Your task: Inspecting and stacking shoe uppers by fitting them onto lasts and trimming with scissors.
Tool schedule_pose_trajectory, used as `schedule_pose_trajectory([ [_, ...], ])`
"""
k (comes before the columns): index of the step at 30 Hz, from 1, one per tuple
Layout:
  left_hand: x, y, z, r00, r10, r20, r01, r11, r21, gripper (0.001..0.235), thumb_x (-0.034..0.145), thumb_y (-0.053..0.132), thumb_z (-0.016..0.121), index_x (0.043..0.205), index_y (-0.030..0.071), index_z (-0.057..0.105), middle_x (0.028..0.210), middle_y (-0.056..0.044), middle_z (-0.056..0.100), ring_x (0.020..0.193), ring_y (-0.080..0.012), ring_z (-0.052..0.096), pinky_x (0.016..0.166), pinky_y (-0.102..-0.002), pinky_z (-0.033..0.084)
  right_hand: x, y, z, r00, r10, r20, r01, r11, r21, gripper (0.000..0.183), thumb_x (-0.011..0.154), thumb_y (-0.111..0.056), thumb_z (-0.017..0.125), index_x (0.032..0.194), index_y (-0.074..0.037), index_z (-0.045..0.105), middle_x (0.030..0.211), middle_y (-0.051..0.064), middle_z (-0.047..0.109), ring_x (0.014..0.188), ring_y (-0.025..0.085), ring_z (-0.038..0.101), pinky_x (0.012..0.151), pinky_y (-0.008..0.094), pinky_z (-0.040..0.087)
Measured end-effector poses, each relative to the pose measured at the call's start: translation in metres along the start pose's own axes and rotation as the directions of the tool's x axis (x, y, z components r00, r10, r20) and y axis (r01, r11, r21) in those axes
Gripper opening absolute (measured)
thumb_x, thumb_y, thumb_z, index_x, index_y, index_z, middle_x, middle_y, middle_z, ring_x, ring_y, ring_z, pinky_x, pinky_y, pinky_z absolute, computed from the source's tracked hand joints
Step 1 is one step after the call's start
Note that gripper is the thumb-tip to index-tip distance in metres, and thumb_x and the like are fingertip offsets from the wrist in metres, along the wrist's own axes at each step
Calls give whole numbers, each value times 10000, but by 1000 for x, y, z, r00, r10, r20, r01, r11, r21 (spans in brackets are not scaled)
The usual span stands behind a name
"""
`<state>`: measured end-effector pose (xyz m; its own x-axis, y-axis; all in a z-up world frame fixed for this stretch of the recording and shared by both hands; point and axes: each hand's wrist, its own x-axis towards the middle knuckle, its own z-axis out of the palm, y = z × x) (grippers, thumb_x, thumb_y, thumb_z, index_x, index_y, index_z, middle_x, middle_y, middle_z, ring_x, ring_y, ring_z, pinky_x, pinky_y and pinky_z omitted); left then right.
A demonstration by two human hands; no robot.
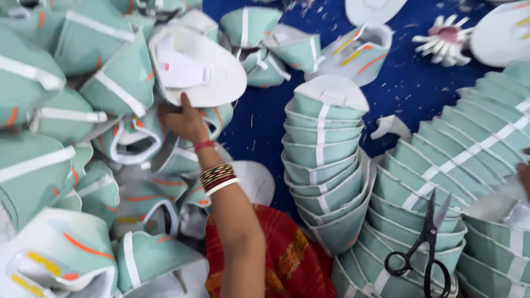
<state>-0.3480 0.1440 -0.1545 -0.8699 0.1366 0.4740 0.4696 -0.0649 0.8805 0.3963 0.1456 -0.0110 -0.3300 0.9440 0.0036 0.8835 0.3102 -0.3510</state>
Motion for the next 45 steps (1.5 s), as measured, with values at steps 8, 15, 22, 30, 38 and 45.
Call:
schedule_pose_trajectory([
  [8,-88,143,-51,794,-235,561,326,943,-65,318,1001,201,700,1215,-31,664,840,-110,596,701,-178,517,593,-336,424,-25,-169,-22,991,98,86,-128,861,492,484,924,-441,518,1152,-85,753,1014,85,770,926,217,751,834,382,593],
  [15,-169,295,-74,392,626,674,-317,780,-540,458,892,-88,573,1283,126,680,1380,-118,629,1221,-374,590,1078,-407,496,-34,-222,-11,945,230,232,-219,-78,973,533,896,-477,569,1242,-91,691,1145,97,772,1024,215,747,914,367,580],
  [22,-203,268,-101,159,228,961,566,776,-278,453,1034,91,524,1485,143,511,1479,-56,600,1318,-264,619,1098,-373,504,-108,-234,54,963,27,-269,49,960,275,510,766,-194,849,1208,-10,672,1123,171,709,966,301,718,784,411,584],
  [30,-214,217,-105,134,100,986,246,960,-130,458,971,259,683,1359,22,623,1258,-206,686,1091,-287,669,921,-374,551,-98,-265,40,878,-212,-429,259,965,53,638,747,-107,746,1342,-78,517,1305,195,594,1252,410,575,1151,584,374],
  [38,-198,303,-90,-67,15,998,655,755,33,658,920,35,677,1503,90,378,1162,-145,715,978,-160,706,807,-283,585,-72,-198,24,988,134,-81,0,517,856,768,918,74,580,1613,-113,310,1419,118,590,1289,186,563,1066,324,462],
  [45,-209,304,-94,45,307,951,347,887,-303,597,956,-91,583,1517,56,441,1392,-166,619,1177,-177,616,1014,-288,500,-80,-186,38,964,202,-176,76,424,902,620,1036,45,521,1621,-113,396,1405,31,624,1259,110,585,1091,247,456],
])
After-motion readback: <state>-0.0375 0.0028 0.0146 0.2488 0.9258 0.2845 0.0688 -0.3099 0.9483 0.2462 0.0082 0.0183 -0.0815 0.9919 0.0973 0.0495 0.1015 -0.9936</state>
